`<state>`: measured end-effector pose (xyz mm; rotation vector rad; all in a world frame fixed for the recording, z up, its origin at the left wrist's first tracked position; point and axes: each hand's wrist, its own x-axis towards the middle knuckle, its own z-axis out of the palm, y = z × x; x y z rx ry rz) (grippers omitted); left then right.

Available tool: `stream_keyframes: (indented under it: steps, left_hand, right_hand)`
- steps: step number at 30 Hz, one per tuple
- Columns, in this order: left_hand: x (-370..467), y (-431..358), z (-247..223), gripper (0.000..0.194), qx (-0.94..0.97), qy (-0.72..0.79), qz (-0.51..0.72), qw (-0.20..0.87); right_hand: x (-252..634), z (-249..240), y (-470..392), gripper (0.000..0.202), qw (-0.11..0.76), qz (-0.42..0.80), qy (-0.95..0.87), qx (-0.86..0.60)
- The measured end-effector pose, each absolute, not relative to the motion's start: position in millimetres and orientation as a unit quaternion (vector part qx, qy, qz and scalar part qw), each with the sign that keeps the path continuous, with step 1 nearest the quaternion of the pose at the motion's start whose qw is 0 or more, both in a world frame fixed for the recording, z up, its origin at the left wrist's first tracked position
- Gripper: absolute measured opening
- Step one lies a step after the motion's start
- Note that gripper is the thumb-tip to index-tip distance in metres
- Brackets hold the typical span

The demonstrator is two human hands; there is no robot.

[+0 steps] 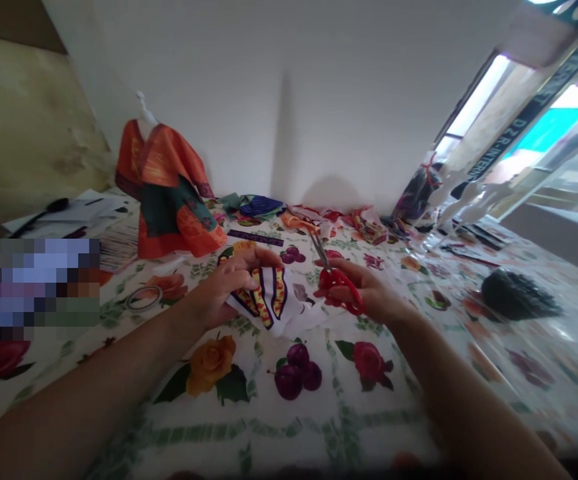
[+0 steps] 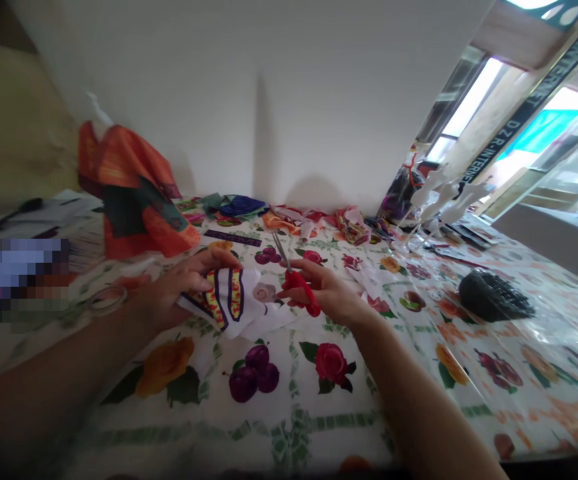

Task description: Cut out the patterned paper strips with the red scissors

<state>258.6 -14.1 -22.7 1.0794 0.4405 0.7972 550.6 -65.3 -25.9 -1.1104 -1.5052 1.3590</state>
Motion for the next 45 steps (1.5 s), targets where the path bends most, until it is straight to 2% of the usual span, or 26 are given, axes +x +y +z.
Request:
stream_keyframes:
  steps: [7, 12, 16, 21, 25, 27, 31, 35, 41, 45]
  left_hand:
    - [262.7, -27.3, -22.6, 0.036, 0.482, 0.178, 0.325, 0.794]
    - [267.4, -28.4, -25.0, 0.020, 0.477, 0.232, 0.352, 0.771]
    - [270.8, -29.1, -25.5, 0.015, 0.456, 0.268, 0.378, 0.760]
    - [271.3, -25.4, -19.5, 0.013, 0.412, 0.289, 0.483, 0.717]
    - [269.8, -28.4, -7.8, 0.022, 0.370, 0.261, 0.578, 0.679]
    - [271.4, -33.4, -5.6, 0.028, 0.364, 0.263, 0.570, 0.688]
    - [280.4, -45.1, -11.5, 0.028, 0.360, 0.240, 0.572, 0.696]
    - [287.5, -55.7, -19.2, 0.029, 0.378, 0.218, 0.540, 0.720]
    - [294.9, -66.2, -33.1, 0.029, 0.404, 0.188, 0.493, 0.747]
    - [300.4, -68.0, -47.8, 0.029, 0.464, 0.194, 0.404, 0.764]
  right_hand:
    - [526.7, -31.4, -71.5, 0.045, 0.423, 0.602, -0.552, -0.393]
    - [523.3, -32.4, -72.6, 0.052, 0.436, 0.593, -0.540, -0.408]
    - [518.1, -34.0, -74.3, 0.053, 0.437, 0.579, -0.540, -0.427]
    - [509.5, -30.5, -79.5, 0.054, 0.431, 0.561, -0.539, -0.457]
    - [504.0, -30.5, -83.1, 0.054, 0.477, 0.523, -0.518, -0.479]
    - [499.9, -33.9, -85.0, 0.053, 0.494, 0.543, -0.494, -0.466]
    - [486.1, -44.3, -91.4, 0.048, 0.474, 0.638, -0.435, -0.423]
    - [472.2, -52.6, -94.7, 0.055, 0.473, 0.714, -0.347, -0.382]
    - [479.2, -64.5, -82.5, 0.048, 0.554, 0.678, -0.306, -0.374]
    - [499.0, -63.5, -71.6, 0.042, 0.625, 0.615, -0.314, -0.364]
